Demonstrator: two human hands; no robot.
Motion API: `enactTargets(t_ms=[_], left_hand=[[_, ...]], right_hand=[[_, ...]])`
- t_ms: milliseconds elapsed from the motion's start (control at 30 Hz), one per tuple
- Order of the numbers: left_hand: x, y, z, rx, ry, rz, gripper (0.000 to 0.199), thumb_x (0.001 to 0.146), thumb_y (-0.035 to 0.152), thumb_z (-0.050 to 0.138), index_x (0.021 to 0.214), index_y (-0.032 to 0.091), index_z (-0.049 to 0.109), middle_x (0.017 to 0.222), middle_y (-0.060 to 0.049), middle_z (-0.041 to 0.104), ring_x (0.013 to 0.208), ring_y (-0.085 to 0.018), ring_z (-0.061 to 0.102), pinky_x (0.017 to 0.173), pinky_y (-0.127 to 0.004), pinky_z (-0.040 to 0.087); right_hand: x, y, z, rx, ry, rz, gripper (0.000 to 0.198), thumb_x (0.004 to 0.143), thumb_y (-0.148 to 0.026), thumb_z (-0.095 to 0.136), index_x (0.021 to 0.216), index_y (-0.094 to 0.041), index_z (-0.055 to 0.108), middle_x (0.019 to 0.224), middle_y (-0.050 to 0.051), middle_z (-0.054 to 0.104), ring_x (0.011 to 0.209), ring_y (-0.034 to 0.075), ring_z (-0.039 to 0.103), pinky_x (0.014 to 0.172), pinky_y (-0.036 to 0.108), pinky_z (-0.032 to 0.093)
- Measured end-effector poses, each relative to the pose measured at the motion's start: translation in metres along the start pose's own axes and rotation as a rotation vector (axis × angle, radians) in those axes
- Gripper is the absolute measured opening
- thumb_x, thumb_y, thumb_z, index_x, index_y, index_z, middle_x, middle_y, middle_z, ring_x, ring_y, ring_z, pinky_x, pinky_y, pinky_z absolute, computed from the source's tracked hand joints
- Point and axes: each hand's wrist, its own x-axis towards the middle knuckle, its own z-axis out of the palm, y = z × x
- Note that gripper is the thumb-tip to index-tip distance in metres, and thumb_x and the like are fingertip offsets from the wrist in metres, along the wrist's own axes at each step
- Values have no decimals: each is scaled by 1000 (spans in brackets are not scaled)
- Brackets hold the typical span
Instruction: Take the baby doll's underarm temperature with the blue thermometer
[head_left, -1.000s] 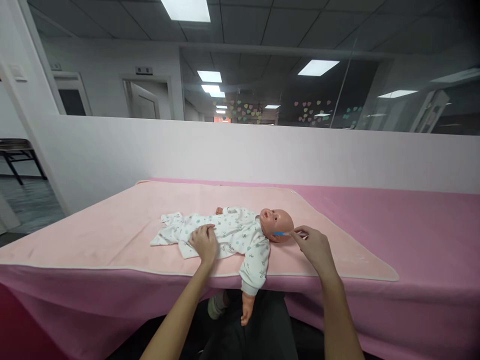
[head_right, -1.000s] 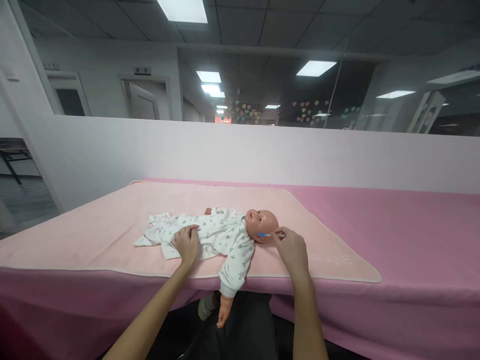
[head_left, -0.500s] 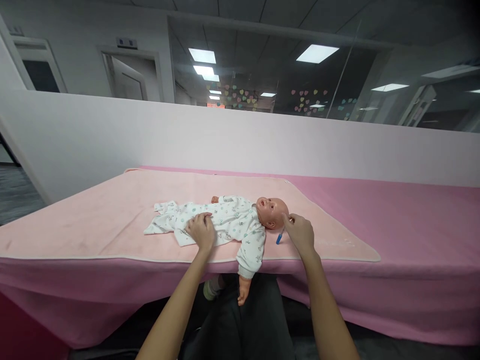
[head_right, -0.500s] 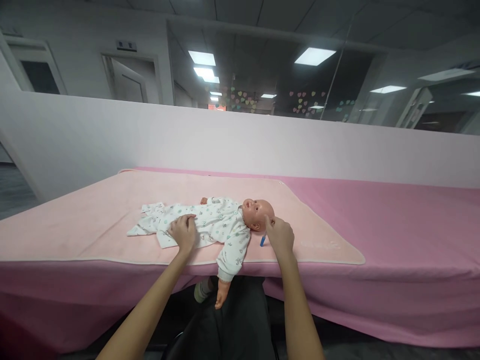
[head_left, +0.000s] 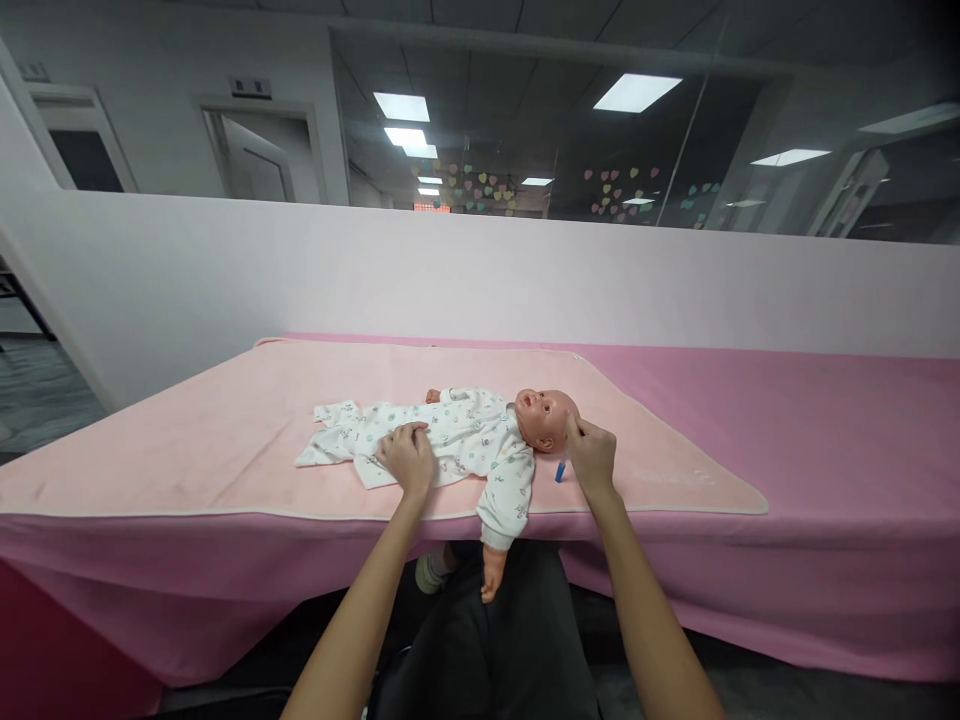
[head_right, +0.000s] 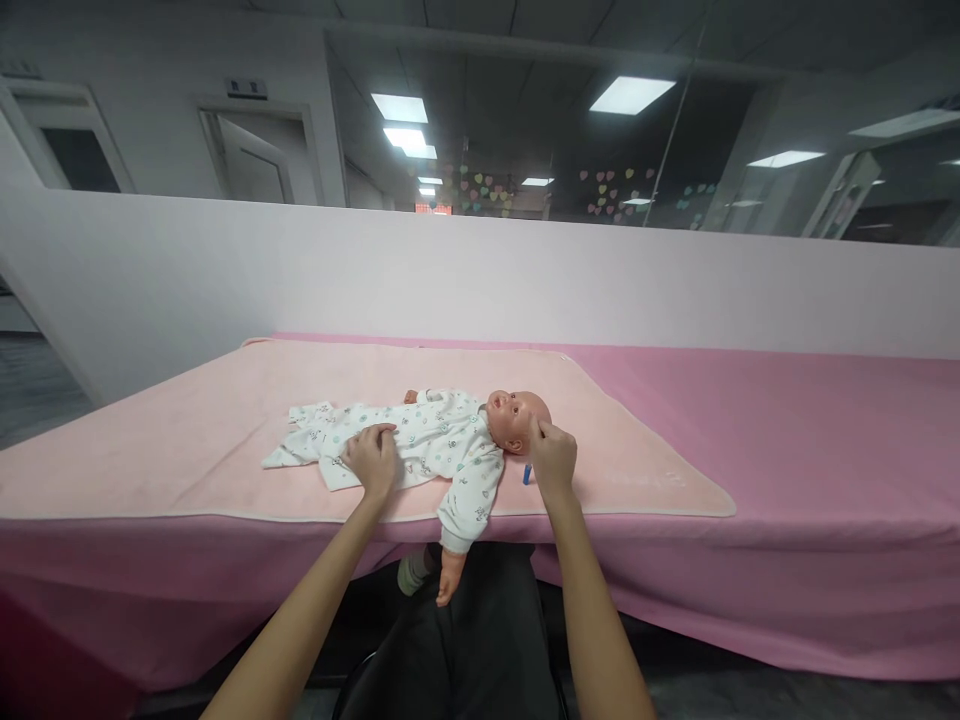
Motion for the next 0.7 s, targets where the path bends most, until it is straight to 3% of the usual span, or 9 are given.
enactTargets(t_ms=[300, 400, 567, 700], left_hand=[[-1, 0, -1, -6, -17, -19, 25, 81, 22, 39, 82, 25, 64, 93, -2, 65, 97, -24, 46, 88, -39, 25], [-1, 1, -2, -3, -16, -4, 25, 81, 22, 39, 80, 25, 64, 92, -2, 65, 97, -24, 46, 88, -39, 26], [-3, 2, -3, 3, -18, -9, 26, 81, 22, 39, 80, 25, 64, 92, -2, 65, 96, -23, 47, 89, -39, 25], [-5, 4, -2, -3, -22, -14, 26, 82, 22, 39, 80, 25, 64, 92, -2, 65, 96, -23, 47, 89, -39, 26]], right_hand=[[-7, 1, 12, -101, 103, -35, 50, 89, -30, 27, 44, -17, 45, 43, -1, 40, 44, 8, 26, 49, 23, 23], [-8, -1, 6, -159, 11, -114, 49, 90, -27, 26, 54, -15, 56, 46, 1, 44, 46, 9, 31, 49, 23, 23], [2, -2, -11, -306, -252, -267, 31, 82, -16, 37, 90, -15, 67, 62, 6, 58, 54, 11, 47, 49, 21, 23], [17, 2, -22, -409, -333, -228, 25, 79, -17, 43, 75, -13, 67, 60, 9, 59, 55, 14, 51, 50, 23, 24]])
